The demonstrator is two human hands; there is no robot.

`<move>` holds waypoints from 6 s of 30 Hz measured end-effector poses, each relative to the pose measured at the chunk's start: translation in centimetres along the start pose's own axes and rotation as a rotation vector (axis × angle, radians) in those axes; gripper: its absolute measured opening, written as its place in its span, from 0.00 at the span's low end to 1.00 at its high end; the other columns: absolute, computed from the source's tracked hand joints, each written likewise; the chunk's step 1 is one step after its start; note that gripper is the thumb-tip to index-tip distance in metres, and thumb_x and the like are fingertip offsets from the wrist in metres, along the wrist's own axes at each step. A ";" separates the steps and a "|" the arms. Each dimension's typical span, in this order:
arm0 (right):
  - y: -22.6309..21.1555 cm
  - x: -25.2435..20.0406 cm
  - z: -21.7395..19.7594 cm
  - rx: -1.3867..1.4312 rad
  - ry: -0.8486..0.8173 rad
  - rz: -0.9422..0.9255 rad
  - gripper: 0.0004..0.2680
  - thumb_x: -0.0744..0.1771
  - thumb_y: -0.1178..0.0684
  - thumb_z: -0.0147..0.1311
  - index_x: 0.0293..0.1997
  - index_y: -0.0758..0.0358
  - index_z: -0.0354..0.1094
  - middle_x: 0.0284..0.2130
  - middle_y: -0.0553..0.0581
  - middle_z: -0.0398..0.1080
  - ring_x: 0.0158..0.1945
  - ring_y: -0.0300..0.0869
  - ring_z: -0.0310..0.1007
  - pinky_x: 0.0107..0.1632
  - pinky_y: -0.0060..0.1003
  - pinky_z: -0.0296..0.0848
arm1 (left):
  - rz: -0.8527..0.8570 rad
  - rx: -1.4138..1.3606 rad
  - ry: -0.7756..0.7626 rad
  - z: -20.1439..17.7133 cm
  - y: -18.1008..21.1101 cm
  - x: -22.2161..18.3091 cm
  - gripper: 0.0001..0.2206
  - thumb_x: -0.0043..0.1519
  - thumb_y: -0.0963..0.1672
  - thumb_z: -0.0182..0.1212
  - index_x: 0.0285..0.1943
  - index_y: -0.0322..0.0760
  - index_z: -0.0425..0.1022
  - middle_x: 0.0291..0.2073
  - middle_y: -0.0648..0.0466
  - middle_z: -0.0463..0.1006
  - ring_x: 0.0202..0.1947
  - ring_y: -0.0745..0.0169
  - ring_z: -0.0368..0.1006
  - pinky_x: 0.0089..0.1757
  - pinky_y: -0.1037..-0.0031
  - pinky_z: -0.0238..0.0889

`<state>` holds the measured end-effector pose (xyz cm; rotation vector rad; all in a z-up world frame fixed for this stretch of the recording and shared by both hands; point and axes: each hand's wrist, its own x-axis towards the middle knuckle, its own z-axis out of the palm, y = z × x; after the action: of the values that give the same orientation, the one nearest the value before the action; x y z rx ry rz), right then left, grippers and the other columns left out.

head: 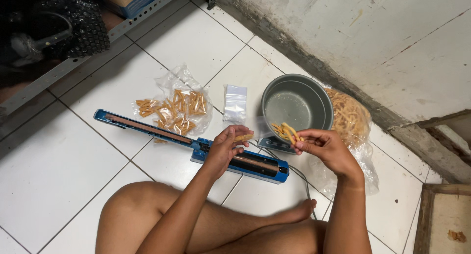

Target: The person puts snack pieces into small plastic bags by hand and seals the bags using a heat sealer.

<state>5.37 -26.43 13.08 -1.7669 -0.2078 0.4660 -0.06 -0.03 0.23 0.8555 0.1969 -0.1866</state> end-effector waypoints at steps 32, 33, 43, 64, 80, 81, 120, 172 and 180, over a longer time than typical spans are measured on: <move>-2.0 1.0 5.0 -0.368 0.269 -0.115 0.09 0.60 0.58 0.72 0.41 0.59 0.82 0.34 0.59 0.81 0.39 0.42 0.78 0.49 0.35 0.77 | -0.110 -0.055 -0.120 1.5 -1.2 -0.7 0.22 0.73 0.50 0.43 0.71 0.35 0.66 0.60 0.43 0.77 0.51 0.56 0.78 0.48 0.73 0.73; -1.9 1.0 5.0 -0.368 0.268 -0.125 0.09 0.60 0.56 0.72 0.42 0.57 0.83 0.36 0.59 0.81 0.40 0.43 0.77 0.51 0.37 0.77 | -0.122 -0.098 -0.114 1.2 -1.7 -0.5 0.22 0.73 0.50 0.43 0.71 0.35 0.66 0.61 0.43 0.76 0.52 0.55 0.77 0.49 0.72 0.73; -2.1 1.1 5.9 -0.338 0.285 -0.067 0.10 0.63 0.57 0.68 0.49 0.58 0.82 0.34 0.61 0.82 0.39 0.40 0.76 0.54 0.39 0.73 | -0.136 -0.152 -0.109 0.7 -2.8 0.0 0.22 0.72 0.49 0.45 0.71 0.34 0.65 0.61 0.43 0.75 0.50 0.53 0.78 0.49 0.71 0.74; -0.4 1.6 5.9 -0.517 0.315 -0.204 0.08 0.61 0.51 0.72 0.41 0.45 0.84 0.21 0.52 0.63 0.31 0.38 0.61 0.43 0.34 0.66 | -0.118 -0.133 -0.008 1.3 -2.0 -0.4 0.13 0.65 0.41 0.63 0.57 0.30 0.75 0.47 0.44 0.81 0.40 0.60 0.79 0.44 0.77 0.75; -3.2 0.9 6.8 -0.444 0.021 -0.184 0.09 0.65 0.62 0.61 0.46 0.54 0.82 0.40 0.63 0.82 0.40 0.54 0.77 0.44 0.47 0.70 | -0.178 -0.142 -0.033 1.7 -1.0 -0.9 0.26 0.70 0.57 0.39 0.68 0.40 0.65 0.58 0.40 0.77 0.51 0.46 0.78 0.46 0.66 0.75; -2.8 1.0 6.6 -0.455 0.020 -0.221 0.09 0.64 0.62 0.62 0.45 0.55 0.82 0.40 0.62 0.83 0.40 0.53 0.78 0.44 0.45 0.71 | -0.180 -0.144 -0.033 1.6 -1.1 -0.8 0.26 0.71 0.57 0.38 0.65 0.39 0.65 0.58 0.40 0.77 0.52 0.44 0.78 0.46 0.65 0.75; 12.0 11.4 -0.1 -0.824 0.136 0.180 0.08 0.62 0.59 0.65 0.43 0.57 0.79 0.36 0.61 0.79 0.48 0.57 0.79 0.53 0.49 0.75 | -0.216 -0.228 0.211 0.3 -2.0 0.8 0.20 0.67 0.55 0.54 0.56 0.39 0.74 0.47 0.45 0.83 0.41 0.52 0.81 0.40 0.71 0.75; -3.4 1.9 9.7 -0.210 0.270 -0.189 0.05 0.70 0.57 0.56 0.48 0.60 0.76 0.36 0.57 0.81 0.40 0.33 0.67 0.54 0.38 0.72 | -0.157 -0.432 0.198 0.8 -1.9 0.8 0.14 0.67 0.52 0.59 0.51 0.42 0.72 0.47 0.47 0.81 0.45 0.53 0.79 0.43 0.70 0.73; -2.1 2.3 8.7 -0.286 0.272 -0.274 0.04 0.69 0.55 0.60 0.45 0.59 0.80 0.36 0.55 0.79 0.36 0.38 0.65 0.48 0.38 0.70 | -0.175 -0.457 0.149 1.0 -1.6 0.6 0.14 0.68 0.52 0.58 0.50 0.40 0.74 0.47 0.43 0.82 0.43 0.48 0.80 0.42 0.69 0.74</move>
<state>3.99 -17.26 13.08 -2.0209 -0.3302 -0.0046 0.21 -1.92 -0.44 0.3959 0.4366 -0.2305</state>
